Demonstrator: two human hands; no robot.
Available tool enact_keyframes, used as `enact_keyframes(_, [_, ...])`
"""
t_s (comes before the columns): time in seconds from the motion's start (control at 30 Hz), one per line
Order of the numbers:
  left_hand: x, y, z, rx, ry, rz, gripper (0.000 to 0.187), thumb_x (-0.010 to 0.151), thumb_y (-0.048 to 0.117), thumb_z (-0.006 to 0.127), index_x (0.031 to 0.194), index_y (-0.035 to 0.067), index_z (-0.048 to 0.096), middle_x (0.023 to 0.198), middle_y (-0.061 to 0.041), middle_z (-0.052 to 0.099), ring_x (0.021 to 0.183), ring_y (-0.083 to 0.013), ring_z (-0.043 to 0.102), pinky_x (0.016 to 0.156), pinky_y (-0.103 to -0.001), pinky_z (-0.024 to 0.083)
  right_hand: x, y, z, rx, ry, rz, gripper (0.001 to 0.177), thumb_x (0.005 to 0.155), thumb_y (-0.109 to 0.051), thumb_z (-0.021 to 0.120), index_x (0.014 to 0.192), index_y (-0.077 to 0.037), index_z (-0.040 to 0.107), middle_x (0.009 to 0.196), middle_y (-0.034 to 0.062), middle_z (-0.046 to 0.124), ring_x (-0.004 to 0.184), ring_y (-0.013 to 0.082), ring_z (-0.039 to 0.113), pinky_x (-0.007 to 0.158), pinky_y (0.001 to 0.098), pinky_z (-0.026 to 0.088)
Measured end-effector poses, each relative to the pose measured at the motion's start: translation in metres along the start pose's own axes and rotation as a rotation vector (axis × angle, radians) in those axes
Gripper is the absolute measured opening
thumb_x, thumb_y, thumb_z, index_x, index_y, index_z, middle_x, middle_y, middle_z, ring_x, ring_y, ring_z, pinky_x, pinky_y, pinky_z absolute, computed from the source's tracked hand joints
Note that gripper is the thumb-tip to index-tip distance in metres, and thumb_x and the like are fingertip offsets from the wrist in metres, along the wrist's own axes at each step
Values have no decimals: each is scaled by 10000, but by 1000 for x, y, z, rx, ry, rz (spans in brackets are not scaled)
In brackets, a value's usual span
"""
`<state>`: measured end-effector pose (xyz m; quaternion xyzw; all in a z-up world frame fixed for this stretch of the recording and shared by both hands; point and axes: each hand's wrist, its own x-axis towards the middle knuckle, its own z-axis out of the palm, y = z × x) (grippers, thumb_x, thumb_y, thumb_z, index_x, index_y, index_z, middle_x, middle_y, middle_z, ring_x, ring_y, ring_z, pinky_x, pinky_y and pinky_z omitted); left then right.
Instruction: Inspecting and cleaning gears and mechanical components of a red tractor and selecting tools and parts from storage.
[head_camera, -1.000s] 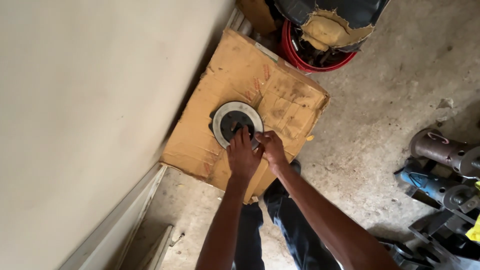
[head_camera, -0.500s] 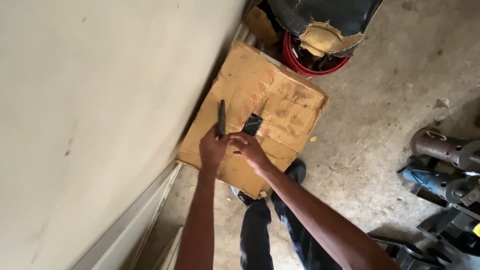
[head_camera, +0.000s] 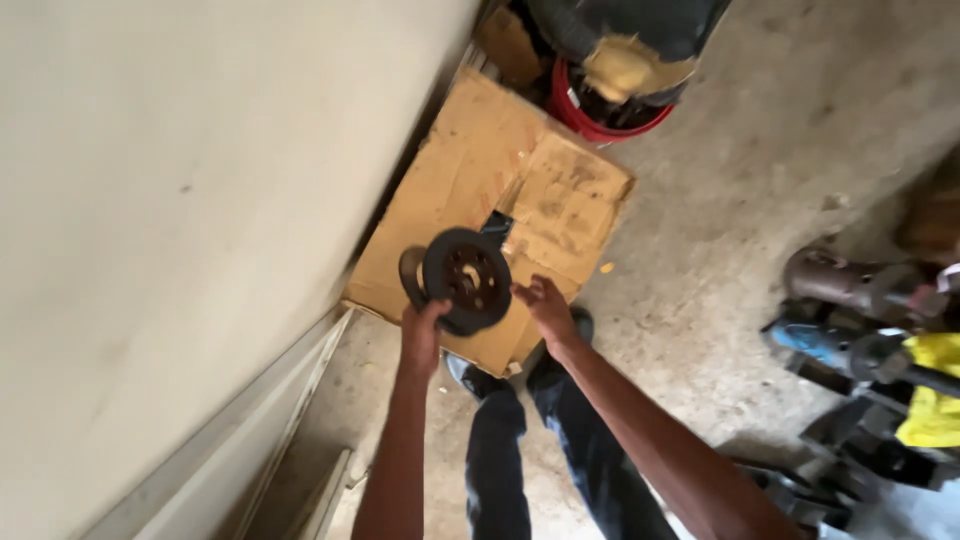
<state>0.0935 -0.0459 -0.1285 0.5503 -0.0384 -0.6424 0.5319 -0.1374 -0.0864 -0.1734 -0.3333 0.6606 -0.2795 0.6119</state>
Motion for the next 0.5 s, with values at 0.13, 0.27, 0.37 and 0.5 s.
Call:
enact_keyframes(0.13, [-78,9,24,-158,-3,-48,377,819,70,738,1175,-37,674,1033,-84,738,914,-192,699,781,-324,564,-64,-75,-24,-17,-66,387,598,877,-415,738,1380,-152,551,1203,49,652,1017,188,592,834,336,501])
enact_keyframes(0.27, [-201,101,90,-211,0,-130,409,808,55,728,1207,-15,672,1084,-86,766,985,-199,732,848,-338,593,-138,-143,-40,224,-252,286,544,952,-343,751,1393,-68,588,1070,47,661,877,165,597,722,329,479])
enact_keyframes(0.37, [-281,140,110,-232,37,-80,400,847,84,733,1233,-1,672,1102,-82,747,996,-191,716,824,-340,564,-216,-226,-42,481,-510,204,417,951,-229,682,1289,2,599,1103,88,763,963,192,738,844,377,608])
enact_keyframes(0.5, [-366,129,87,268,-65,528,340,936,107,635,1217,-60,728,1150,-127,794,1116,-207,730,988,-342,564,-269,-274,-61,489,-636,208,362,927,-161,656,1266,-35,635,1114,84,757,996,189,741,841,396,619])
